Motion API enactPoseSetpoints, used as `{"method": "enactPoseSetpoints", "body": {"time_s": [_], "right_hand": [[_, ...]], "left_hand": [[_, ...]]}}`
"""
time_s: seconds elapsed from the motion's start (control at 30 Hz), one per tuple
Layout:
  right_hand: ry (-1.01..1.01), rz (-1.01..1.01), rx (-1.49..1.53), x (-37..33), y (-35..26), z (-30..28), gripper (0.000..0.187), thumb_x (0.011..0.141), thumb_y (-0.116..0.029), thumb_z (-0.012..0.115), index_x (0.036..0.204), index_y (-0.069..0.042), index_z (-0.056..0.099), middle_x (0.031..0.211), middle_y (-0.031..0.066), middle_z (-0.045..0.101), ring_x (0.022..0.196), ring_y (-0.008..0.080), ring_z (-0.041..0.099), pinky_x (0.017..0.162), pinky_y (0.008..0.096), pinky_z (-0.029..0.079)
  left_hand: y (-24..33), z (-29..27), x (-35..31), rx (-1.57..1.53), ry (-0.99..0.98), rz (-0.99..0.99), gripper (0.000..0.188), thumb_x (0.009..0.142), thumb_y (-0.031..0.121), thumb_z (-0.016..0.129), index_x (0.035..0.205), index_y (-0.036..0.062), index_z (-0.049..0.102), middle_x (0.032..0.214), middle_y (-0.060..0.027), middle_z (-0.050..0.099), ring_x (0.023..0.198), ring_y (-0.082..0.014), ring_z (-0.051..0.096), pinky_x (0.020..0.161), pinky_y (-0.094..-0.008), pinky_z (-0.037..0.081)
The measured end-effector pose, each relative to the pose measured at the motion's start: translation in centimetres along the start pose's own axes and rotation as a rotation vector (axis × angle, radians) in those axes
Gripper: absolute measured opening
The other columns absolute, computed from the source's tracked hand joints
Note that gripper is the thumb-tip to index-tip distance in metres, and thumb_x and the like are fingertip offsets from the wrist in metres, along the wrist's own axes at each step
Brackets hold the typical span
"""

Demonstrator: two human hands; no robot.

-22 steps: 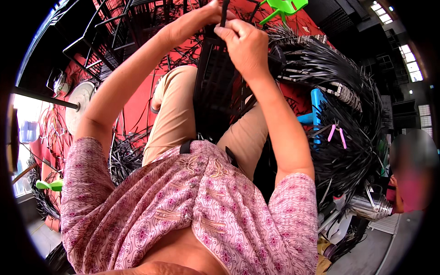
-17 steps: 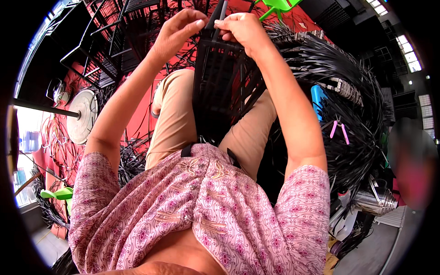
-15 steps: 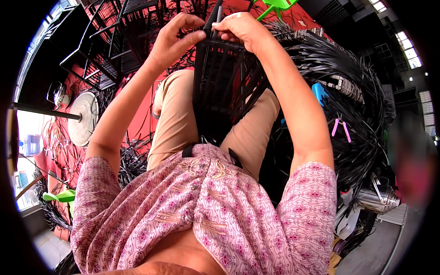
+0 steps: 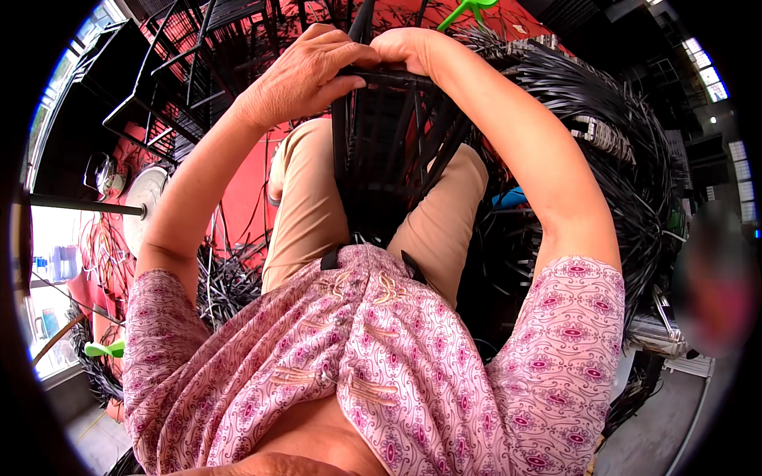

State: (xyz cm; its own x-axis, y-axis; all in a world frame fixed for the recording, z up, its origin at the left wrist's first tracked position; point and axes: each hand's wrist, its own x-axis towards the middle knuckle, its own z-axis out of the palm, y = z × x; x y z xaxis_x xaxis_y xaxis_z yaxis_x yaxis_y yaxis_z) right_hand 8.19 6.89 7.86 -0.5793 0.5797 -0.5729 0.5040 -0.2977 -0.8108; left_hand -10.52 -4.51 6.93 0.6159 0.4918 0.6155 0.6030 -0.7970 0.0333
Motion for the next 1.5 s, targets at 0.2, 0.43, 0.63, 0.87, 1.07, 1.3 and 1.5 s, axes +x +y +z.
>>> {"method": "enactPoseSetpoints", "body": {"time_s": [0.2,0.43,0.63,0.87,1.07,1.3,1.5], "right_hand": [[0.391,-0.424,-0.769,4.1,1.9,-3.5,0.024,0.089,-0.021,0.071,0.102,-0.002,0.075,0.081,0.0105,0.074,0.073,0.0168,0.07,0.065,0.0341,0.055],[1.044,-1.167,-0.409,-6.4,4.1,5.5,0.016,0.09,-0.011,0.072,0.104,-0.002,0.072,0.09,0.0079,0.07,0.079,0.0189,0.068,0.071,0.0326,0.054],[1.031,-1.348,-1.059,-7.1,9.3,9.1,0.036,0.077,0.002,0.079,0.11,-0.009,0.07,0.097,0.0071,0.062,0.089,0.0269,0.064,0.079,0.039,0.054],[0.967,-1.435,-1.13,-5.8,8.3,10.2,0.028,0.078,-0.005,0.079,0.105,-0.01,0.072,0.103,0.0043,0.065,0.091,0.0256,0.064,0.079,0.0375,0.055],[0.918,-1.49,-0.973,-4.3,8.5,11.6,0.015,0.086,-0.005,0.074,0.101,-0.008,0.07,0.1,0.0074,0.069,0.095,0.0289,0.067,0.082,0.0391,0.057],[0.778,-1.205,-0.23,-3.9,8.5,13.9,0.007,0.1,-0.008,0.065,0.102,-0.003,0.068,0.084,0.0088,0.068,0.072,0.0208,0.067,0.067,0.032,0.054],[0.852,-1.151,-0.156,-3.7,9.7,16.1,0.01,0.1,-0.01,0.066,0.101,-0.001,0.07,0.082,0.0084,0.068,0.069,0.017,0.067,0.061,0.0296,0.052]], "left_hand": [[-1.6,0.2,1.5,-0.225,-0.145,0.021,0.029,0.091,0.014,0.065,0.118,0.0079,0.064,0.103,-0.0093,0.069,0.102,-0.0247,0.065,0.11,-0.0429,0.036],[-2.8,0.7,1.2,-0.695,-0.35,-0.262,0.039,0.098,0.033,0.063,0.114,-0.0026,0.063,0.102,-0.0135,0.068,0.098,-0.0219,0.064,0.093,-0.0365,0.05],[-2.1,1.2,2.4,-0.853,-0.326,-0.496,0.079,0.104,0.067,0.038,0.114,-0.0042,0.071,0.092,-0.0095,0.066,0.091,-0.0188,0.058,0.091,-0.0336,0.045],[-2.1,1.5,2.6,-0.866,-0.283,-0.575,0.083,0.102,0.07,0.036,0.109,-0.0035,0.073,0.077,-0.0044,0.059,0.079,-0.0153,0.052,0.081,-0.0321,0.045],[-1.6,1.7,2.5,-0.846,-0.186,-0.478,0.08,0.104,0.067,0.035,0.102,-0.0032,0.075,0.072,-0.0024,0.057,0.075,-0.0132,0.051,0.075,-0.0308,0.044],[-2.1,3.8,1.3,-0.853,-0.037,-0.398,0.067,0.108,0.054,0.039,0.095,-0.0012,0.074,0.074,-0.0057,0.061,0.072,-0.0145,0.054,0.074,-0.0306,0.046],[-0.6,4.9,0.4,-0.828,0.14,-0.425,0.052,0.107,0.044,0.045,0.098,-0.0003,0.071,0.074,-0.0048,0.06,0.074,-0.0137,0.056,0.076,-0.0296,0.047]]}}
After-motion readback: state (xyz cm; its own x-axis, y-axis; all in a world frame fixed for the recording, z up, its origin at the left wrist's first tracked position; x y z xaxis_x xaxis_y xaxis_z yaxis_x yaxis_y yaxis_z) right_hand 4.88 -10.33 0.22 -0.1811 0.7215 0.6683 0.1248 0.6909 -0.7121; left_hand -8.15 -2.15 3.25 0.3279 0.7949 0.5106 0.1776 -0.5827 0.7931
